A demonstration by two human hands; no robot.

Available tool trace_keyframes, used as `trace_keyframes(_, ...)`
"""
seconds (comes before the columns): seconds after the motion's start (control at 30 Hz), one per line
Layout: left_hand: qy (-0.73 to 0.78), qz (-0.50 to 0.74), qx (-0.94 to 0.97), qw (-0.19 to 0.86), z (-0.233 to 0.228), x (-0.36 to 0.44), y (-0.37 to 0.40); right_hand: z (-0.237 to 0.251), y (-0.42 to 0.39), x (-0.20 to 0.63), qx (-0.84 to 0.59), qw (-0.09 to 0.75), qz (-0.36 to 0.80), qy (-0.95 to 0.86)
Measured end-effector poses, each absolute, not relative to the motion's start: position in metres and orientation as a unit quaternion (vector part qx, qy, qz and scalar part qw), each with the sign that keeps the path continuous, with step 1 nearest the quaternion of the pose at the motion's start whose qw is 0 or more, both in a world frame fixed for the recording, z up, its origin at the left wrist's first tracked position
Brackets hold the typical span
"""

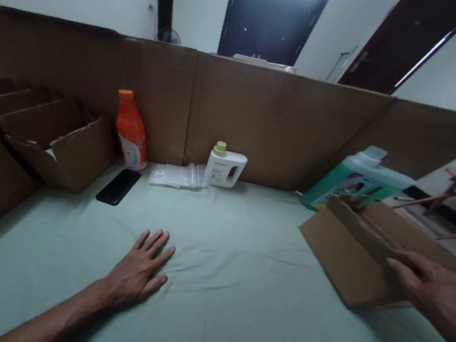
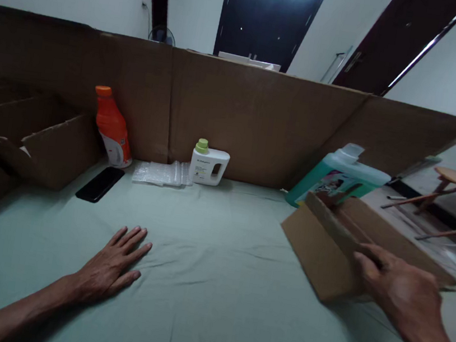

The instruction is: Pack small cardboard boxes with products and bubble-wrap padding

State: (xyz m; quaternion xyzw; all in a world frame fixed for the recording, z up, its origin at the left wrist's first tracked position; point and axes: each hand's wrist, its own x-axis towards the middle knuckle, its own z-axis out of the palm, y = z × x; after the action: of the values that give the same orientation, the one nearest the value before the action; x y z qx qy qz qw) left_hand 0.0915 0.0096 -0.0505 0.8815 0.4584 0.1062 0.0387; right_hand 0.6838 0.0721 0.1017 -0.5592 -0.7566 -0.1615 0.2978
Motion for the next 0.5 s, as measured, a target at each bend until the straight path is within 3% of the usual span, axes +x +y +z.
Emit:
trace_keyframes(0.1, 0.464, 0.154, 0.871, 0.042, -0.054, 0.089, 0.008, 0.106, 0.028, 0.612, -0.541, 0.254, -0.233, -0.767)
trace_keyframes(0.3, 0.49, 0.315, 0.798, 0.155, -0.06, 0.096, -0.015, 0.124, -0.028, 0.47, -0.39, 0.277, -0.133, -0.868)
trace_keyframes(0.4, 0.486, 0.364, 0.764, 0.217, -0.056, 0.099, -0.036, 0.126, -0.045, 0.453, -0.377, 0.286, -0.081, -0.877)
trace_keyframes(0.5, 0.503, 0.381, 0.732, 0.258, -0.05, 0.096, -0.053, 0.109, -0.053, 0.47, -0.465, 0.343, -0.033, -0.816)
